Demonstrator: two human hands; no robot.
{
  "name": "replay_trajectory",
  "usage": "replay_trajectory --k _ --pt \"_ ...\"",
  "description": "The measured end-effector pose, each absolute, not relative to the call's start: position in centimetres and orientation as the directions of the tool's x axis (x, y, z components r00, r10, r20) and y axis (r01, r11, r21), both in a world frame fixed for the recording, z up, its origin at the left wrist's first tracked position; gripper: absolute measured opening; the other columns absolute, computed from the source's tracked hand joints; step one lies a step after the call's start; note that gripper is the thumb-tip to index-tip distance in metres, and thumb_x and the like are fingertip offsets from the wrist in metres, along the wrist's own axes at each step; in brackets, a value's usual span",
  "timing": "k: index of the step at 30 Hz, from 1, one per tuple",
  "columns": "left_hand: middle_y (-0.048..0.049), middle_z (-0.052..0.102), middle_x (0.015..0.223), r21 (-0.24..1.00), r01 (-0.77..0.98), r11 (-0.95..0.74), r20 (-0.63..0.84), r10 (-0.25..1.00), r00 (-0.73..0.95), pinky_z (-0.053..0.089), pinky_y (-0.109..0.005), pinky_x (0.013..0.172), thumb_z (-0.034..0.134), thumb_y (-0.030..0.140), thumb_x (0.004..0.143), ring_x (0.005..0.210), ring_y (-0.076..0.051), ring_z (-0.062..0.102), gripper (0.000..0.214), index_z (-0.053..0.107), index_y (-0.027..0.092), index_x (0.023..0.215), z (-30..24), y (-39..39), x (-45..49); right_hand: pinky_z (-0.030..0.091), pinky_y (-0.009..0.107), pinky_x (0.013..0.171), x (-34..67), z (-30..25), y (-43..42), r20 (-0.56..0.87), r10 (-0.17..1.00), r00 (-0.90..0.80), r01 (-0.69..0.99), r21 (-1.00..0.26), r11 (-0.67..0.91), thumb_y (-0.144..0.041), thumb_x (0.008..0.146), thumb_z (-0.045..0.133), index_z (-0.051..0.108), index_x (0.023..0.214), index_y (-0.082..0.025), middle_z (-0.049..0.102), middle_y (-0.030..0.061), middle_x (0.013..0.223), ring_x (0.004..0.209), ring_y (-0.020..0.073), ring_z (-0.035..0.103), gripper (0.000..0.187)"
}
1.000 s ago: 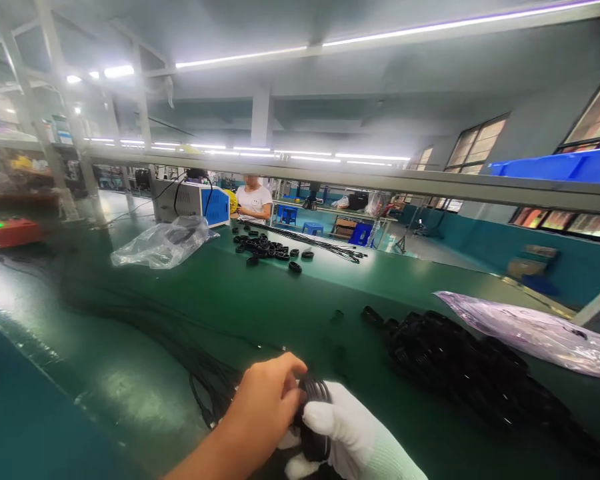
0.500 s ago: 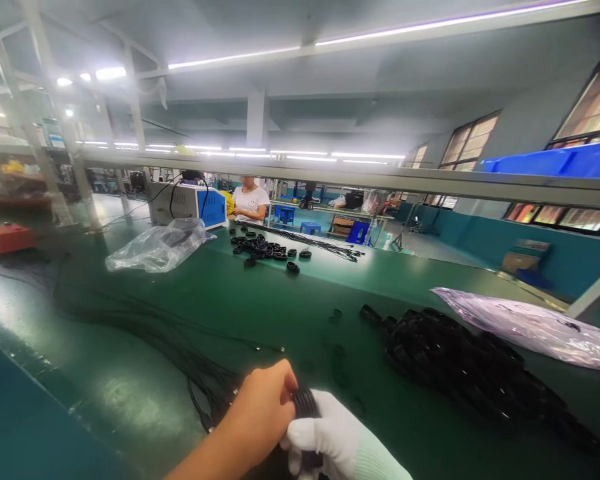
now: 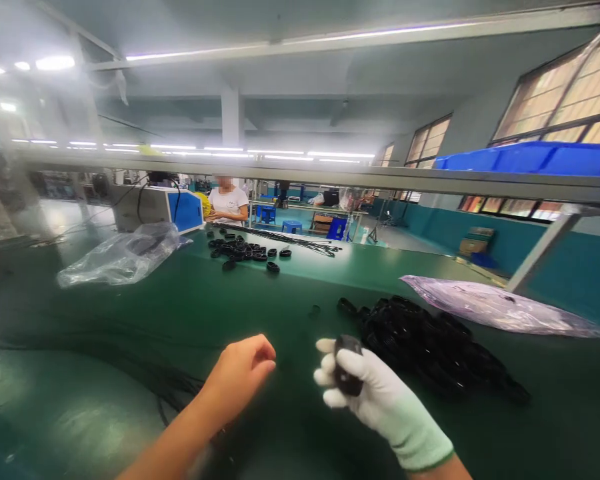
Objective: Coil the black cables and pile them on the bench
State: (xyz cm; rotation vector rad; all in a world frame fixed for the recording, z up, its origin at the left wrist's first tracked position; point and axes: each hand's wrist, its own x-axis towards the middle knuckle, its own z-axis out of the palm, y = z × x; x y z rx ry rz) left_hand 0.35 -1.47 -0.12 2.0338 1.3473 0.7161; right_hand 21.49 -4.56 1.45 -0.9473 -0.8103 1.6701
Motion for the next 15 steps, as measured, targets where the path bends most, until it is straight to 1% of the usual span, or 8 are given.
replay_trajectory --k 1,3,5,7,10,12,15 --pt "0.0004 0.065 0.079 0.697 0.629 -0.344 0.113 0.919 0.378 0.04 -0.024 0.066 0.048 0.021 0.08 0.074 -0.016 0.059 0.012 0.06 0.021 0.082 -0.5 -0.8 1.1 0.054 0.027 0.056 22.7 1.7 -4.3 -0.197 0.973 -0.118 -0.466 -0.854 -0.23 -0.033 0.065 0.078 0.062 0.1 -0.016 0.063 0.0032 0.077 0.079 0.0215 0.065 0.042" --pt "0.0005 0.064 0.08 0.666 0.627 -0.404 0.101 0.882 0.46 0.039 -0.027 0.071 0.052 0.015 0.075 0.078 -0.019 0.059 0.01 0.059 0.022 0.075 -1.7 0.4 3.4 0.055 0.03 0.059 24.3 1.8 -3.9 -0.197 0.98 -0.042 -0.493 -0.849 -0.192 -0.035 0.064 0.08 0.061 0.1 -0.016 0.064 0.0038 0.08 0.086 0.0251 0.066 0.045" --pt "-0.0004 0.063 0.083 0.672 0.608 -0.424 0.079 0.857 0.51 0.039 -0.031 0.076 0.055 0.011 0.071 0.082 -0.022 0.059 0.013 0.059 0.023 0.076 -3.2 1.2 5.9 0.055 0.03 0.059 25.0 1.5 -3.7 -0.203 0.979 -0.013 -0.487 -0.854 -0.184 -0.036 0.063 0.08 0.061 0.101 -0.016 0.064 0.0037 0.08 0.086 0.0258 0.066 0.047" --pt "-0.0019 0.062 0.086 0.697 0.585 -0.416 0.057 0.845 0.532 0.038 -0.036 0.082 0.056 0.011 0.07 0.086 -0.025 0.059 0.014 0.058 0.023 0.077 -4.6 1.9 7.9 0.054 0.028 0.056 25.1 1.1 -3.7 -0.203 0.979 0.009 -0.477 -0.861 -0.175 -0.037 0.064 0.08 0.06 0.101 -0.017 0.063 0.0031 0.078 0.081 0.0237 0.066 0.047" --pt "-0.0023 0.057 0.082 0.783 0.517 -0.345 0.028 0.85 0.525 0.036 -0.04 0.087 0.057 0.015 0.07 0.09 -0.026 0.057 0.008 0.053 0.021 0.071 -5.7 2.4 8.9 0.047 0.02 0.046 25.0 0.5 -3.7 -0.19 0.981 0.044 -0.464 -0.873 -0.148 -0.038 0.064 0.079 0.058 0.1 -0.016 0.062 0.0022 0.076 0.067 0.0159 0.063 0.047" --pt "-0.0013 0.053 0.076 0.861 0.44 -0.254 0.002 0.867 0.497 0.04 -0.038 0.083 0.055 0.021 0.074 0.085 -0.024 0.056 0.009 0.048 0.021 0.069 -5.5 2.1 8.4 0.043 0.018 0.041 24.6 0.0 -3.6 -0.179 0.979 0.095 -0.401 -0.907 -0.127 -0.038 0.064 0.078 0.057 0.099 -0.016 0.061 0.0013 0.074 0.06 0.0119 0.059 0.046" --pt "0.0017 0.047 0.069 0.965 0.254 -0.07 -0.058 0.884 0.464 0.045 -0.03 0.065 0.043 0.036 0.083 0.065 -0.016 0.053 0.016 0.041 0.021 0.076 -4.7 0.7 7.1 0.041 0.018 0.035 23.3 -0.9 -3.0 -0.18 0.973 0.146 -0.263 -0.955 -0.137 -0.036 0.064 0.077 0.056 0.096 -0.016 0.058 -0.0004 0.07 0.054 0.0111 0.055 0.043"
